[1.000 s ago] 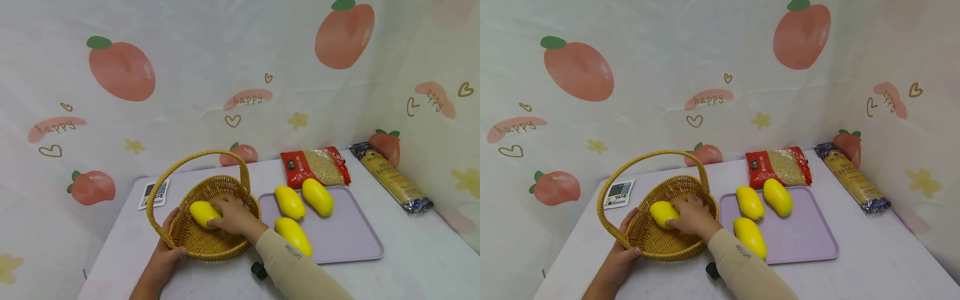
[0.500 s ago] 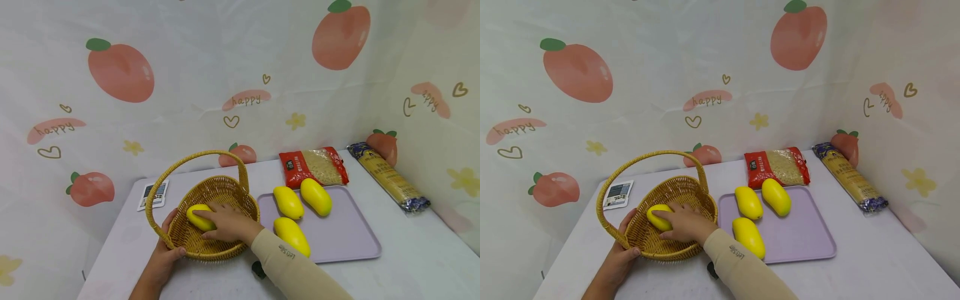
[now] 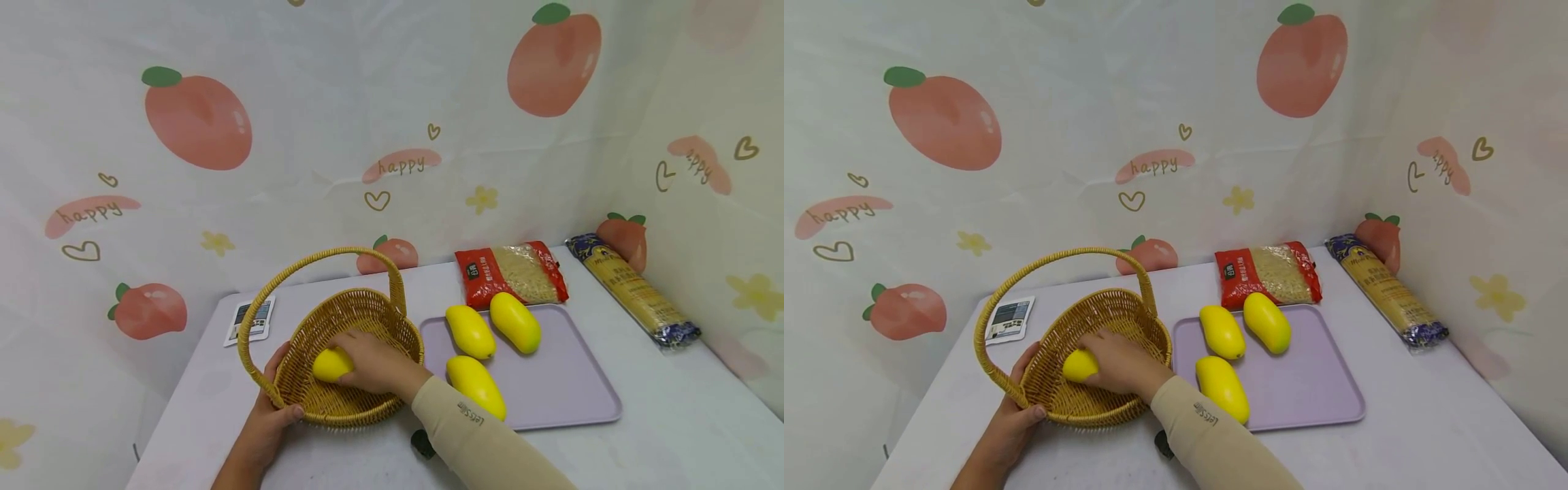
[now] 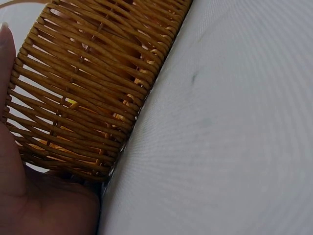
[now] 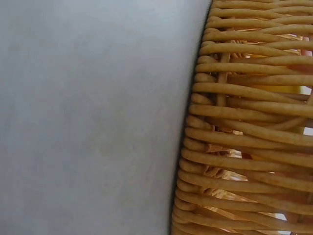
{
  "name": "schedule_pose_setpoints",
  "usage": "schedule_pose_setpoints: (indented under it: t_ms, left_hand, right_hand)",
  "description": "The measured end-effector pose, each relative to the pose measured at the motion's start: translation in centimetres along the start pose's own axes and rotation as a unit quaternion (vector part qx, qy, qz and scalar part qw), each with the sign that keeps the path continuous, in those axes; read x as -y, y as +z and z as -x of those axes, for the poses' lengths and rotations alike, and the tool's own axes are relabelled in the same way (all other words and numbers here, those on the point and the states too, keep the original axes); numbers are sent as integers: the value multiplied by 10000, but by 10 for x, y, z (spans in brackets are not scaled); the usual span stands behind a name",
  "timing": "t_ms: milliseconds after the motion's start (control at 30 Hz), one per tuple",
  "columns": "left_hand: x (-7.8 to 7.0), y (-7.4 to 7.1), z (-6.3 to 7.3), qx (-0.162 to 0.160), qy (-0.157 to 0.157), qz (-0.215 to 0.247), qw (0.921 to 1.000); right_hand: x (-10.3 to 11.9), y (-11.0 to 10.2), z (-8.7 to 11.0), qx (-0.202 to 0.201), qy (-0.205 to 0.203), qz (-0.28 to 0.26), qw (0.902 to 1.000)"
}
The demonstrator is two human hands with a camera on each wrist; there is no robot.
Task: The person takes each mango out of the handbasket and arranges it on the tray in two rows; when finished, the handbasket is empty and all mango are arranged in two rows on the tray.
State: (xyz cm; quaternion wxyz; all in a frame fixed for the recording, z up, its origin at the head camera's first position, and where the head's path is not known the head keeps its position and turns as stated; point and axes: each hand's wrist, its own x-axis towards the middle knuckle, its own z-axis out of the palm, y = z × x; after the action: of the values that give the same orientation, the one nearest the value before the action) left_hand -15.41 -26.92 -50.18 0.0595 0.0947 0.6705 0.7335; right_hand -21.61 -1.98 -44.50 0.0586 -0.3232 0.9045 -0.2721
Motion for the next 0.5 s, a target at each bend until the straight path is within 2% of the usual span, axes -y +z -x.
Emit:
schedule_pose_setpoints:
  t_ms: [233,500]
  left_hand:
    - [0,1,1,-14,-25,54,10000]
    - [0,0,0,-4,-23,64,10000]
  right_hand:
    - [0,2,1,-201,315,255,9990]
    - [-4,0,2,-264,235,166,9992]
